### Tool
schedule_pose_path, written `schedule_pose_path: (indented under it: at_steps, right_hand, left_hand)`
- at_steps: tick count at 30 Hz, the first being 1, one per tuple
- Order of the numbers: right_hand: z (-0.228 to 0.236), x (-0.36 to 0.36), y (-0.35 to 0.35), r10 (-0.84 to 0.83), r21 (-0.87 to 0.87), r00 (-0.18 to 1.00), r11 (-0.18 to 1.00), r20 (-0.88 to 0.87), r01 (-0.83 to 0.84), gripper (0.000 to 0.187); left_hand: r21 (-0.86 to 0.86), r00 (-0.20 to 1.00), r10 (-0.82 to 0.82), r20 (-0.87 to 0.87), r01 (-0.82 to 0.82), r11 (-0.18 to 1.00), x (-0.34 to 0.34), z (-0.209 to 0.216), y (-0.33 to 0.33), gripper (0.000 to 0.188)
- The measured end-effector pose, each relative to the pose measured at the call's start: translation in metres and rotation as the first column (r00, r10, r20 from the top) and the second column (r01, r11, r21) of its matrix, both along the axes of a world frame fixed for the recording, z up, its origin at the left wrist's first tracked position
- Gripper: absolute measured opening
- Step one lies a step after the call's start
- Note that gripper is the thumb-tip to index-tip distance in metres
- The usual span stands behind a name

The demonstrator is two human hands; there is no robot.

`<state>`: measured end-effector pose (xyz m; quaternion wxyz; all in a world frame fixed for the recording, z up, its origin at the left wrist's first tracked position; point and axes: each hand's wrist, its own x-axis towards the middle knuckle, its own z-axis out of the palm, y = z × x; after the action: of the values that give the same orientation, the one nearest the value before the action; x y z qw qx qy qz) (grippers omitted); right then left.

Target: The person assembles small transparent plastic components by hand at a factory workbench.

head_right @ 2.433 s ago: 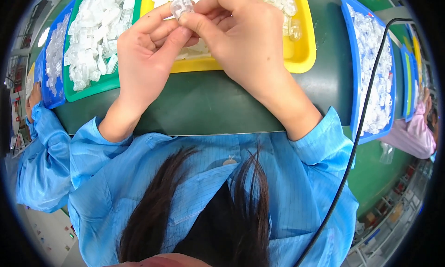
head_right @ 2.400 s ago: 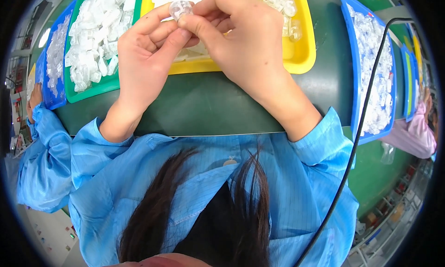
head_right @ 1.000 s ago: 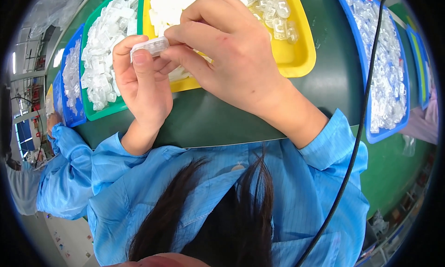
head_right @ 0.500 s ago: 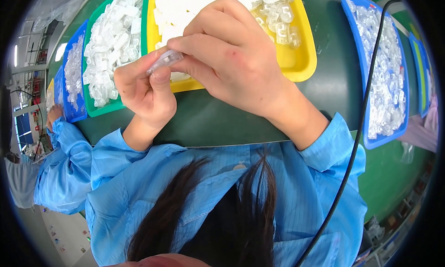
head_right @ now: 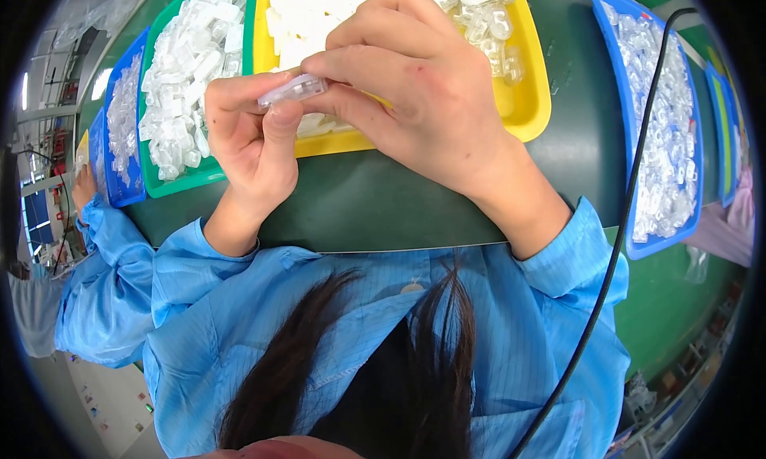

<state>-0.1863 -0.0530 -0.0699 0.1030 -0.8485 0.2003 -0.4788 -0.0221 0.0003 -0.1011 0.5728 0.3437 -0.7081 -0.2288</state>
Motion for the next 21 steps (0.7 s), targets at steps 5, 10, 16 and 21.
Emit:
schedule_pose_path:
  at_steps: [5, 10, 16, 21]
  right_hand:
    - [-0.001, -0.003, -0.005, 0.067, 0.057, 0.997, 0.996, -0.026, -0.065, 0.027]
    - [-0.003, -0.002, -0.005, 0.069, 0.033, 0.997, 0.997, -0.023, -0.068, 0.027]
    - [-0.001, 0.001, 0.002, -0.193, -0.031, 0.981, 0.981, 0.018, 0.194, 0.027]
    - [-0.003, 0.006, 0.004, -0.208, -0.112, 0.977, 0.971, 0.057, 0.213, 0.028]
  left_hand:
    - [0.051, 0.997, -0.064, 0.029, 0.063, 0.997, 0.005, 0.004, -0.002, 0.018]
    - [0.175, 0.953, -0.198, -0.231, 0.241, 0.955, -0.001, 0.004, -0.003, 0.019]
    - [0.255, 0.935, 0.012, -0.355, 0.085, 0.963, -0.02, 0.006, 0.004, 0.018]
    - [0.289, 0.97, 0.052, -0.236, 0.019, 0.957, -0.017, 0.006, 0.008, 0.016]
